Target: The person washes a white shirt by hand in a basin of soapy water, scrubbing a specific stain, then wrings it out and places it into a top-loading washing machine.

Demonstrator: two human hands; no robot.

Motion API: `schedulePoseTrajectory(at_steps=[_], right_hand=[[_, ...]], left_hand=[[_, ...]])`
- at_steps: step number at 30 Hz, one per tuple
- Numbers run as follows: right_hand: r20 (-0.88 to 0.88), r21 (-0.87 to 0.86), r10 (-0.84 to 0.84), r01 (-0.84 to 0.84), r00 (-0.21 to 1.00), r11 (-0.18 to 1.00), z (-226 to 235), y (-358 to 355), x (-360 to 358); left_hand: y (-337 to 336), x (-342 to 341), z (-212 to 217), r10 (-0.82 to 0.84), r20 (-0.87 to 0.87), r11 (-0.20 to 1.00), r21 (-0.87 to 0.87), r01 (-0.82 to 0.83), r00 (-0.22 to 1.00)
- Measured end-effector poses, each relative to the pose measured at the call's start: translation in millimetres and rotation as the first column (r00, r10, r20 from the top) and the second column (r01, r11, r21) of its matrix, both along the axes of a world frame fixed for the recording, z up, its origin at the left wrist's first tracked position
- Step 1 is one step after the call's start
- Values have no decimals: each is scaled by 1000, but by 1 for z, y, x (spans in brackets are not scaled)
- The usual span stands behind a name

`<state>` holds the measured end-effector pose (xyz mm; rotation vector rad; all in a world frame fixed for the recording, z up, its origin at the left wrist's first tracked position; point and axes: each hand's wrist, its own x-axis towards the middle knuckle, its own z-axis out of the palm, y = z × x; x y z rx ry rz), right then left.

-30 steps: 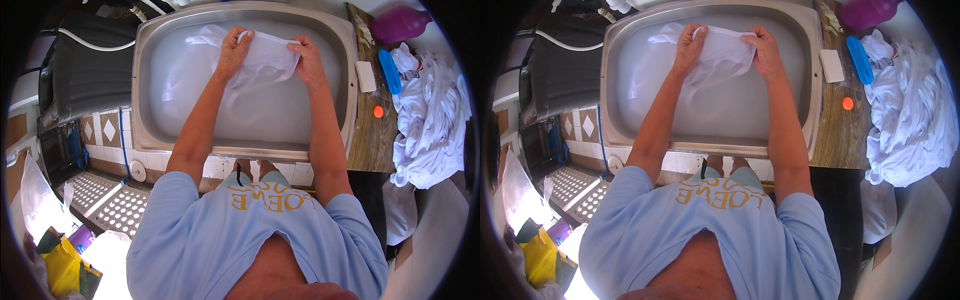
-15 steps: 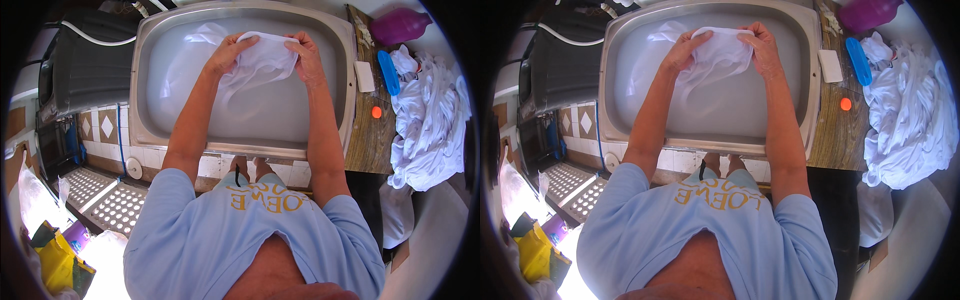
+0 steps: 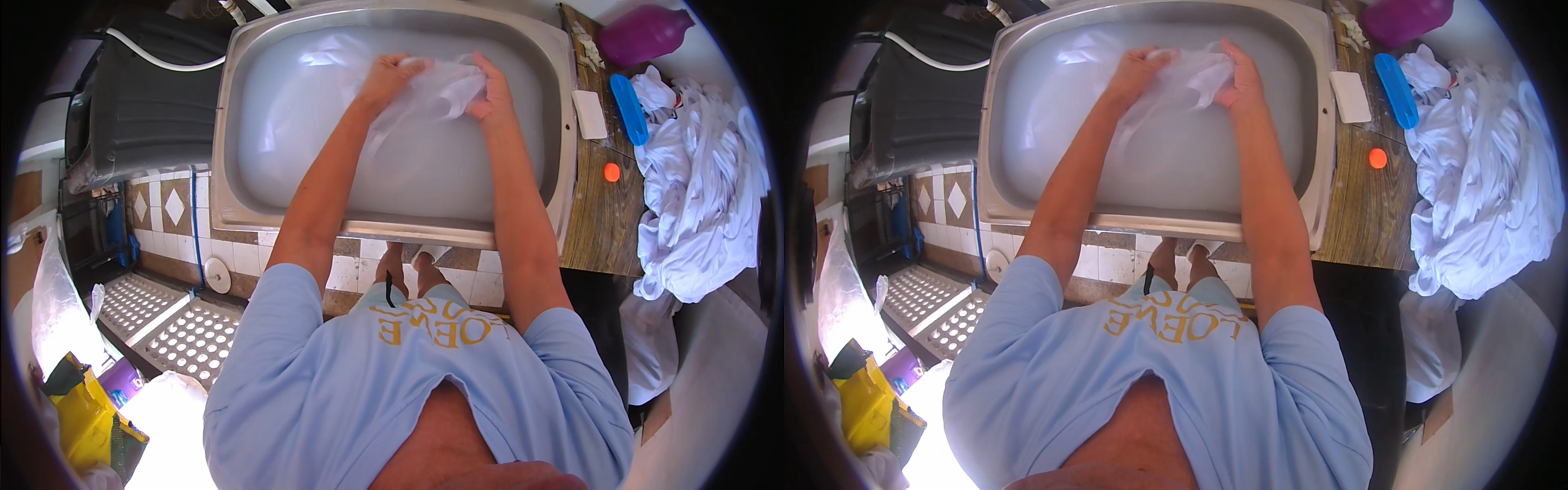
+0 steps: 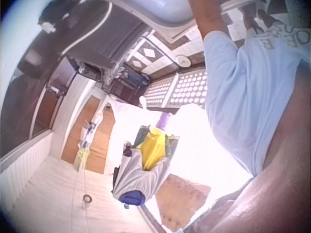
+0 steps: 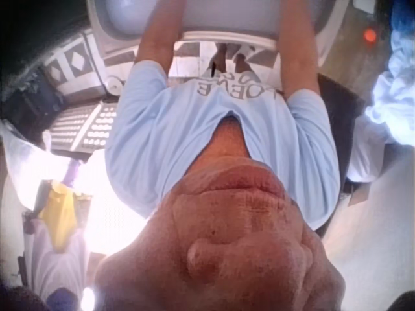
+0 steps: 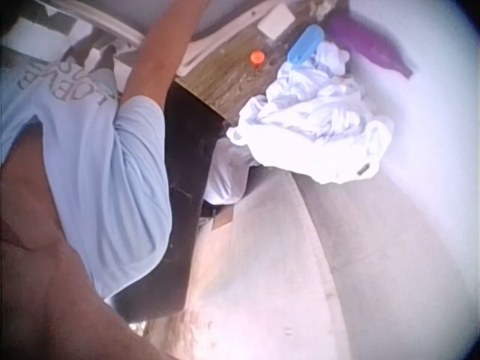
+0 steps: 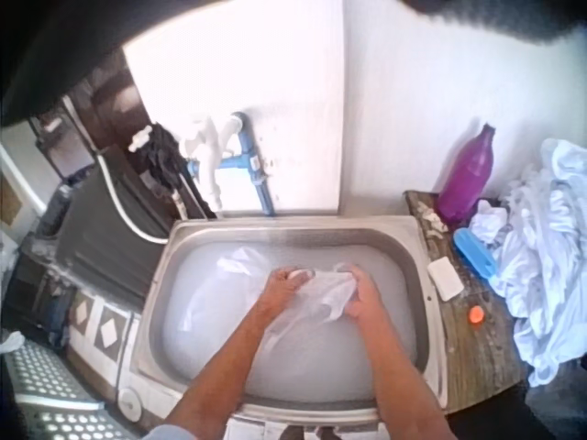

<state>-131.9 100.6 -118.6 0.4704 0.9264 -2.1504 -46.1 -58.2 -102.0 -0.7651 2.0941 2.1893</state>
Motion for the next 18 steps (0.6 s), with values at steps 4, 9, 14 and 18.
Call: schedulePoseTrajectory(at_steps=[4, 9, 14, 18], right_hand=[[-95, -173, 35, -51, 995, 984, -14, -12, 19], [-148, -485, -45, -33, 988, 874, -25, -9, 28], [21, -114, -21, 23, 1000, 993, 10, -39, 43], [-200, -299, -31, -31, 979, 954, -42, -11, 25]], left_hand=[[37, -12, 24, 74, -465, 997, 35, -65, 882], [107, -8, 17, -275, -484, 590, -767, -252, 831], [40, -45, -4, -3, -360, 763, -604, -230, 933], [53, -49, 4, -80, -403, 728, -648, -223, 912]])
